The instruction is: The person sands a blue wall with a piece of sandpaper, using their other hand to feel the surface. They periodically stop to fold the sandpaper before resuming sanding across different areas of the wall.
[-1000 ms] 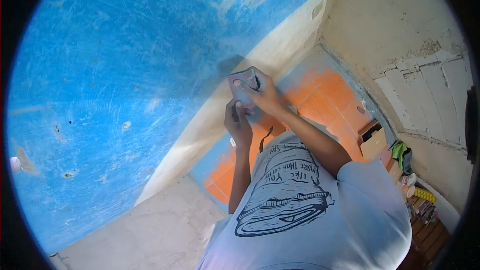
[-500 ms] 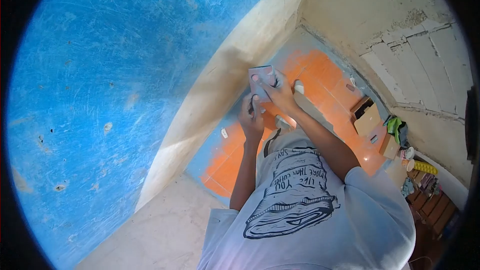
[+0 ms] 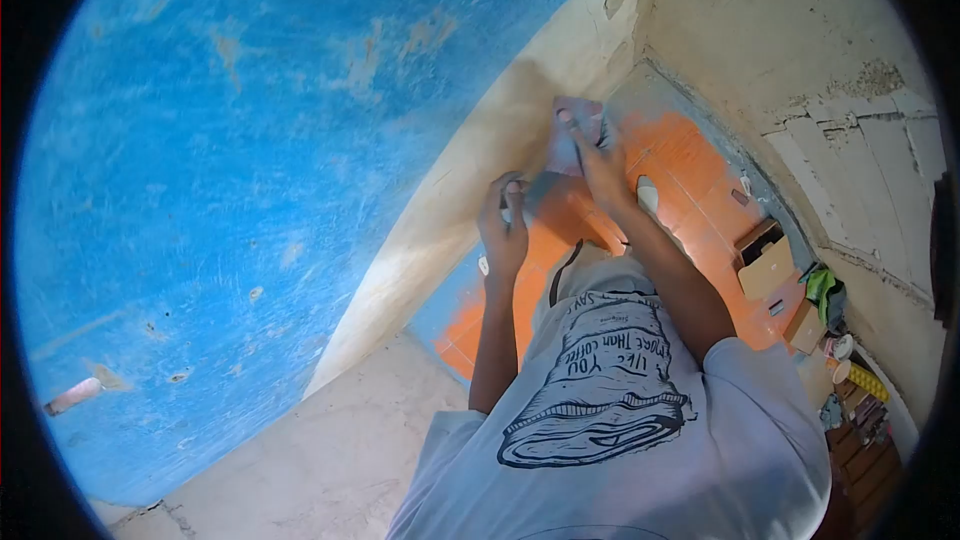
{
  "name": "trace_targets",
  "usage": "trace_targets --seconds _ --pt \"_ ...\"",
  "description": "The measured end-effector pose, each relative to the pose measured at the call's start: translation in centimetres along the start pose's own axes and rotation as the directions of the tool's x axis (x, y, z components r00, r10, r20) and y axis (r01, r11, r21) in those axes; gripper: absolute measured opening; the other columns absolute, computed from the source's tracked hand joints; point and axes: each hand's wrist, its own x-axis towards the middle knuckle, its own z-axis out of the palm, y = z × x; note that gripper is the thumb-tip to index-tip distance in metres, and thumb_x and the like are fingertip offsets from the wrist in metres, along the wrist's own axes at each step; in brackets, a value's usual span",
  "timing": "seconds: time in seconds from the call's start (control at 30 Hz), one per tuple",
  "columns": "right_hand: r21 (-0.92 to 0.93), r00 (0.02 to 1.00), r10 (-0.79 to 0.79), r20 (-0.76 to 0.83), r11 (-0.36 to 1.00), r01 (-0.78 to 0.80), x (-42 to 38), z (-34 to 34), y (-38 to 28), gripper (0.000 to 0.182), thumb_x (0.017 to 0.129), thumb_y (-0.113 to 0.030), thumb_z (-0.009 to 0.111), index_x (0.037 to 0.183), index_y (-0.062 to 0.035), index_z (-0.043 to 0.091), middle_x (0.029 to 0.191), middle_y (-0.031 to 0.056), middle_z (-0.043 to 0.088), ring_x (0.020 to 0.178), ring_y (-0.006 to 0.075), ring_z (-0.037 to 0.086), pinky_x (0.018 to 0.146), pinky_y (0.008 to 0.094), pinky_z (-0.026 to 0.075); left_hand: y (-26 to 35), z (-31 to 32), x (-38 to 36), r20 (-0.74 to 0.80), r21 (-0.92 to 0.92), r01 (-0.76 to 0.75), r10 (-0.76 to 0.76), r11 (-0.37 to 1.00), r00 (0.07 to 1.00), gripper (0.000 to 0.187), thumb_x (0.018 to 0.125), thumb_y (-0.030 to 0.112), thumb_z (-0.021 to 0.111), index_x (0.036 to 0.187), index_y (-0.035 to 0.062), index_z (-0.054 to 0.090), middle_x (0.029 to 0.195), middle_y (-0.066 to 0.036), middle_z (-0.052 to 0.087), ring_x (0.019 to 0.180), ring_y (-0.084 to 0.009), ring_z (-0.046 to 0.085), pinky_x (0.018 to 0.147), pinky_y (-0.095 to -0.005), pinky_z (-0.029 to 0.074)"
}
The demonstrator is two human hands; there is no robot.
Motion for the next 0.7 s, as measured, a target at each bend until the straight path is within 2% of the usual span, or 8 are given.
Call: trace_targets --seconds 0.1,0.2,0.3,0.37,0.4,0.5,0.6,0.7 --pt "0.082 0.994 -0.098 -0.041 0.991 0.101 3.2 -0.9 -0.8 0.042 0.094 -0.037 0.078 0.111 0.0 0.066 0.098 0.004 0.068 0.083 0.0102 0.06 0.073 0.0289 0.053 1.9 -0.7 2.1 -0.182 0.167 -0.074 0.105 0.983 0.978 0.022 0.109 0.017 0.054 0.115 0.0006 0.066 0.105 -0.013 0.072 0.095 -0.0243 0.068 0.085 -0.0353 0.051" --pt "0.077 0.991 -0.126 -0.038 0.989 0.128 5.3 -0.4 -0.8 0.04 0.095 -0.034 0.077 0.114 0.0 0.066 0.1 0.0044 0.068 0.086 0.0101 0.061 0.076 0.028 0.053 2.7 -2.7 3.8 -0.332 0.248 -0.138 0.218 0.959 0.918 0.02 0.107 0.013 0.055 0.118 -0.0001 0.065 0.114 -0.016 0.07 0.105 -0.0275 0.066 0.092 -0.0385 0.049" --pt "0.218 0.997 -0.076 0.026 0.973 0.069 6.4 1.1 0.2 0.036 0.096 -0.029 0.077 0.114 0.0 0.066 0.101 0.0047 0.069 0.089 0.0101 0.062 0.077 0.0269 0.053 2.6 -5.7 5.0 -0.405 0.456 -0.109 0.315 0.883 0.858 0.03 0.109 0.021 0.054 0.13 -0.0001 0.059 0.133 -0.017 0.059 0.125 -0.0276 0.055 0.103 -0.0413 0.043" --pt "0.204 0.995 -0.096 0.041 0.975 0.086 7.0 2.2 0.6 0.033 0.096 -0.026 0.077 0.114 -0.0004 0.066 0.101 0.0044 0.069 0.09 0.0099 0.063 0.078 0.027 0.053 2.9 -7.0 5.9 -0.466 0.591 -0.043 0.384 0.806 0.797 0.039 0.108 0.028 0.055 0.136 0.0004 0.054 0.148 -0.02 0.041 0.138 -0.0337 0.04 0.11 -0.0494 0.036" --pt "0.203 0.994 -0.105 0.037 0.975 0.096 6.8 3.2 0.6 0.031 0.096 -0.024 0.077 0.114 -0.0007 0.066 0.101 0.0043 0.07 0.09 0.0098 0.063 0.078 0.027 0.052 3.3 -7.8 6.5 -0.477 0.653 -0.014 0.426 0.757 0.769 0.044 0.108 0.031 0.056 0.14 0.0006 0.052 0.155 -0.022 0.033 0.145 -0.0367 0.033 0.113 -0.0535 0.032" --pt "0.205 0.99 -0.132 -0.038 0.969 0.137 6.8 6.4 0.1 0.031 0.096 -0.024 0.077 0.114 -0.0012 0.066 0.101 0.004 0.07 0.091 0.01 0.063 0.079 0.028 0.053 2.8 -9.5 8.5 -0.457 0.742 -0.015 0.522 0.67 0.72 0.062 0.106 0.041 0.056 0.151 0.0006 0.042 0.164 -0.025 0.002 0.152 -0.0456 0.009 0.116 -0.0652 0.021" --pt "0.119 0.954 -0.291 -0.076 0.947 0.298 7.0 9.7 0.7 0.033 0.095 -0.025 0.078 0.114 -0.001 0.066 0.099 0.0048 0.071 0.088 0.0109 0.064 0.079 0.0289 0.053 1.0 -10.6 10.0 -0.412 0.733 -0.097 0.553 0.673 0.724 0.073 0.105 0.045 0.057 0.158 0.0018 0.03 0.163 -0.026 -0.01 0.152 -0.0505 -0.004 0.116 -0.0721 0.015" --pt "0.113 0.927 -0.359 -0.105 0.922 0.37 7.6 12.5 0.6 0.034 0.093 -0.027 0.08 0.109 0.0003 0.067 0.095 0.0067 0.072 0.086 0.0114 0.064 0.077 0.0291 0.053 -0.4 -11.5 10.2 -0.364 0.789 -0.075 0.563 0.609 0.742 0.076 0.105 0.045 0.056 0.16 0.0018 0.027 0.163 -0.028 -0.014 0.152 -0.0532 -0.009 0.115 -0.0752 0.01"
